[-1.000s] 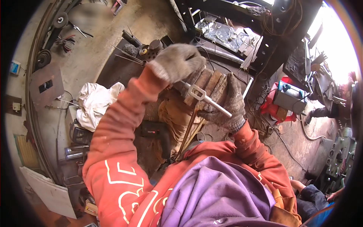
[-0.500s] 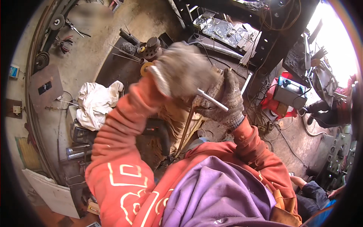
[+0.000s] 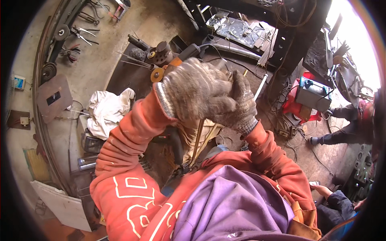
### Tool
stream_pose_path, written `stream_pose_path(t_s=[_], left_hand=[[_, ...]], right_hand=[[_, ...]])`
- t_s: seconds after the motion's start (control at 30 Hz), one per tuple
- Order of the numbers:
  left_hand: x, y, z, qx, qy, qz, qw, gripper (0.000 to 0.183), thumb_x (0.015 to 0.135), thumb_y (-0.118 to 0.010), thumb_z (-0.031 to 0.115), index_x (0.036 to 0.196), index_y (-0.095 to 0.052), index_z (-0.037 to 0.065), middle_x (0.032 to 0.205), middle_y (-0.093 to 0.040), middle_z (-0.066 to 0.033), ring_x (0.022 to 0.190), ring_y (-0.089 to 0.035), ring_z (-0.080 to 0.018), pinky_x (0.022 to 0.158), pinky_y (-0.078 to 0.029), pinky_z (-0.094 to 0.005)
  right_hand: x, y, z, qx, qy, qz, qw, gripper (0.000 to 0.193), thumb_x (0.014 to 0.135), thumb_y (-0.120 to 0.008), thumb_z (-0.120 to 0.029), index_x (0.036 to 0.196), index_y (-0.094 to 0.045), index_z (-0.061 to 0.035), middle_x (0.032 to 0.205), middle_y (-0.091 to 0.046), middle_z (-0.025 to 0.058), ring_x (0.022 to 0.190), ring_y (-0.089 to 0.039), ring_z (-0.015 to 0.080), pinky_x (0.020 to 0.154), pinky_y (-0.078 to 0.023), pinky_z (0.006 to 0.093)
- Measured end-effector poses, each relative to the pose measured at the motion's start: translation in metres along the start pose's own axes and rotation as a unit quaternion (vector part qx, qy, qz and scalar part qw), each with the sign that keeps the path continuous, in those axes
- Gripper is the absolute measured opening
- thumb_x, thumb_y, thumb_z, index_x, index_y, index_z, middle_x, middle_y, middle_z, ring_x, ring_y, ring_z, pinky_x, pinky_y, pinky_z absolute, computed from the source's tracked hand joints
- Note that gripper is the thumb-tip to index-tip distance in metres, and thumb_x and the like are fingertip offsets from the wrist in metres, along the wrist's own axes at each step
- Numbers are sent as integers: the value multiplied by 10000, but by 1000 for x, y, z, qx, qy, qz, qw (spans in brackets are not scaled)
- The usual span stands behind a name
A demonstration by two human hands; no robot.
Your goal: The person uses a power drill on a metal piece secured in a vice and then threads the hole by hand using a tap and tap wrench.
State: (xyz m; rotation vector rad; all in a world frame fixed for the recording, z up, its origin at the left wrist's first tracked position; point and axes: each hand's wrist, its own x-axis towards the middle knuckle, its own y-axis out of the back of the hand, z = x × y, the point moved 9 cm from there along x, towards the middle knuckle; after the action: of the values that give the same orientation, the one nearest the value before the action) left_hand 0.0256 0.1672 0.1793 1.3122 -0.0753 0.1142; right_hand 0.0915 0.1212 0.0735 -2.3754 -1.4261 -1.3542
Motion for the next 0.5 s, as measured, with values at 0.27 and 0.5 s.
stream_pose_path(t_s=[0.27,0.5], left_hand=[[-94,-10,-17,174,61,13,983,237,990,-631,311,784,-669,199,550,-533,-59,511,-573,-293,496,-443,-457],[2,10,5,162,-1,61,985,522,982,-613,578,763,-673,108,748,-645,-123,726,-647,-345,684,-506,-473]], right_hand=[[-11,-5,17,-41,-45,8,998,1223,654,-967,-535,1510,-372,106,1336,-584,339,1236,-597,515,1068,-497,564],[-8,-1,13,25,-43,-11,999,1239,592,-988,-540,1483,-388,79,1290,-602,288,1161,-620,480,972,-533,540]])
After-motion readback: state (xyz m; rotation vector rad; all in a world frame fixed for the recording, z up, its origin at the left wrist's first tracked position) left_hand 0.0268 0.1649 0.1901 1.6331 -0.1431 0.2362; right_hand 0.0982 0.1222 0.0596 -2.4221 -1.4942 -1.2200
